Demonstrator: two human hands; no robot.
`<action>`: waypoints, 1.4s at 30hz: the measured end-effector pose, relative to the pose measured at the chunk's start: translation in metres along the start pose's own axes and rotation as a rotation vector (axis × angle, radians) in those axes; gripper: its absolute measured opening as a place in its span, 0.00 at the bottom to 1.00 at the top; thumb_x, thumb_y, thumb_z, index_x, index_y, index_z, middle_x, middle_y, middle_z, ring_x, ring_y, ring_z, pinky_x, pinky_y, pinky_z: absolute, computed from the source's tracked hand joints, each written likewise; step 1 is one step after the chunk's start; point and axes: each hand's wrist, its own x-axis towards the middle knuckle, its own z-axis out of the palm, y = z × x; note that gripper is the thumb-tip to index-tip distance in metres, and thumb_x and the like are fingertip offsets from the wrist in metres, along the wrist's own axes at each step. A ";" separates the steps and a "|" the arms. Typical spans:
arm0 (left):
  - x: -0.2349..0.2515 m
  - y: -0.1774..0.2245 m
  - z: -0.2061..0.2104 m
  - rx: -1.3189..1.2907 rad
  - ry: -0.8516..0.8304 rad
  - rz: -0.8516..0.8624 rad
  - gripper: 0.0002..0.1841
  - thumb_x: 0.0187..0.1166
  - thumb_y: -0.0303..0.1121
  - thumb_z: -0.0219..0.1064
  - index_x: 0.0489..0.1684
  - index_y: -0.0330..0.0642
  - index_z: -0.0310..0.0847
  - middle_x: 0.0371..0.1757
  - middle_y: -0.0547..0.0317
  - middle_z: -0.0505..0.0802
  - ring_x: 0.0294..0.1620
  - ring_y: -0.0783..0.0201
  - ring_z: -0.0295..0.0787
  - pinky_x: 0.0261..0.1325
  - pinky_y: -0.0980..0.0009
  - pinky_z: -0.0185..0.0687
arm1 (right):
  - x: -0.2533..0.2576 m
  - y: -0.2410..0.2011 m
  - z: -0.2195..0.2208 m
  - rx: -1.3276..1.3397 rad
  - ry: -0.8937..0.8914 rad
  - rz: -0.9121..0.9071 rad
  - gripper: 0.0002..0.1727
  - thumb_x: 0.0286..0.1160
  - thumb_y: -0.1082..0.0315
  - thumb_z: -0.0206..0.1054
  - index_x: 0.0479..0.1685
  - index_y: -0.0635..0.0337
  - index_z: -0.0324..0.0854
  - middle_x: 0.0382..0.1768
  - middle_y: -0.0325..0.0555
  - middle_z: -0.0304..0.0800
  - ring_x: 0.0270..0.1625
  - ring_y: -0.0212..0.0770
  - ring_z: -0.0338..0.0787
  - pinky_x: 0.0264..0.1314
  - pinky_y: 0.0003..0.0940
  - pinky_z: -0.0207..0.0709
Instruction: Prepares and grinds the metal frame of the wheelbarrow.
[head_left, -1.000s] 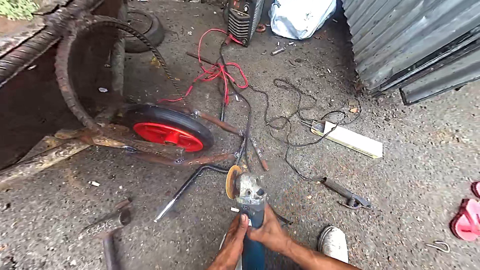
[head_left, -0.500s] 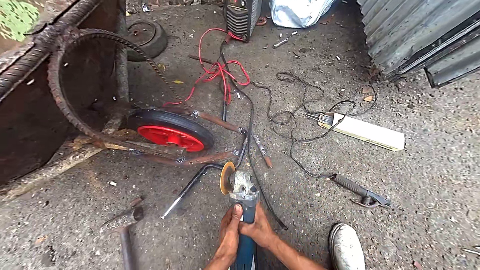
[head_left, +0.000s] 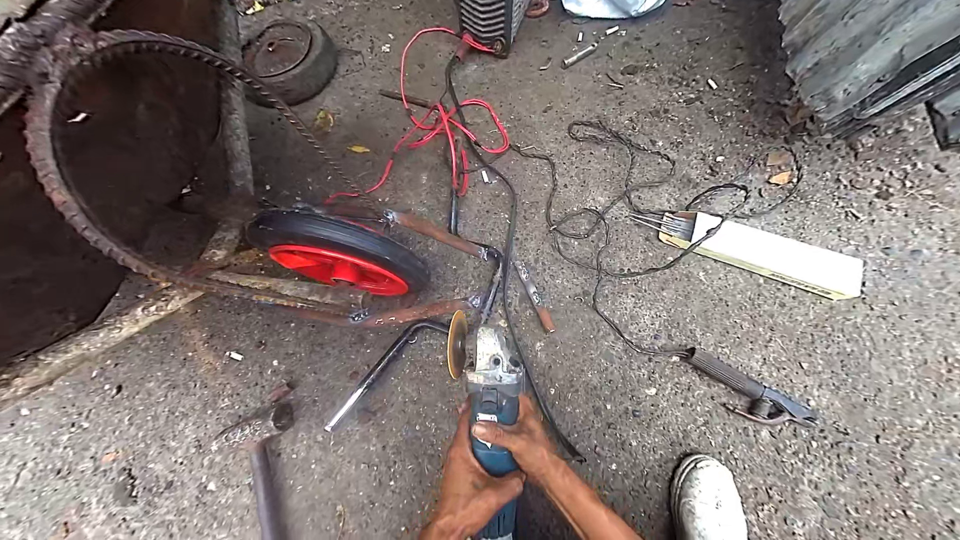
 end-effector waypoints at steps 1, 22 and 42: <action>0.001 -0.001 0.001 0.016 0.011 0.015 0.57 0.32 0.32 0.89 0.77 0.29 0.64 0.56 0.57 0.93 0.54 0.72 0.92 0.61 0.72 0.90 | 0.001 0.001 0.000 -0.005 0.009 -0.010 0.48 0.46 0.62 0.89 0.70 0.72 0.66 0.51 0.54 0.93 0.54 0.41 0.94 0.63 0.37 0.89; 0.018 0.003 0.010 0.101 0.021 0.026 0.57 0.34 0.37 0.89 0.77 0.29 0.66 0.54 0.58 0.93 0.54 0.75 0.92 0.61 0.74 0.89 | 0.015 -0.008 -0.009 -0.061 0.034 -0.010 0.41 0.47 0.67 0.83 0.66 0.71 0.69 0.48 0.51 0.93 0.51 0.38 0.95 0.60 0.33 0.89; 0.021 0.008 0.013 0.089 0.036 0.020 0.57 0.34 0.35 0.88 0.77 0.28 0.64 0.53 0.59 0.94 0.52 0.75 0.93 0.60 0.74 0.90 | 0.019 -0.012 -0.011 -0.050 0.017 -0.014 0.40 0.49 0.67 0.83 0.66 0.71 0.70 0.49 0.50 0.94 0.51 0.38 0.95 0.60 0.34 0.89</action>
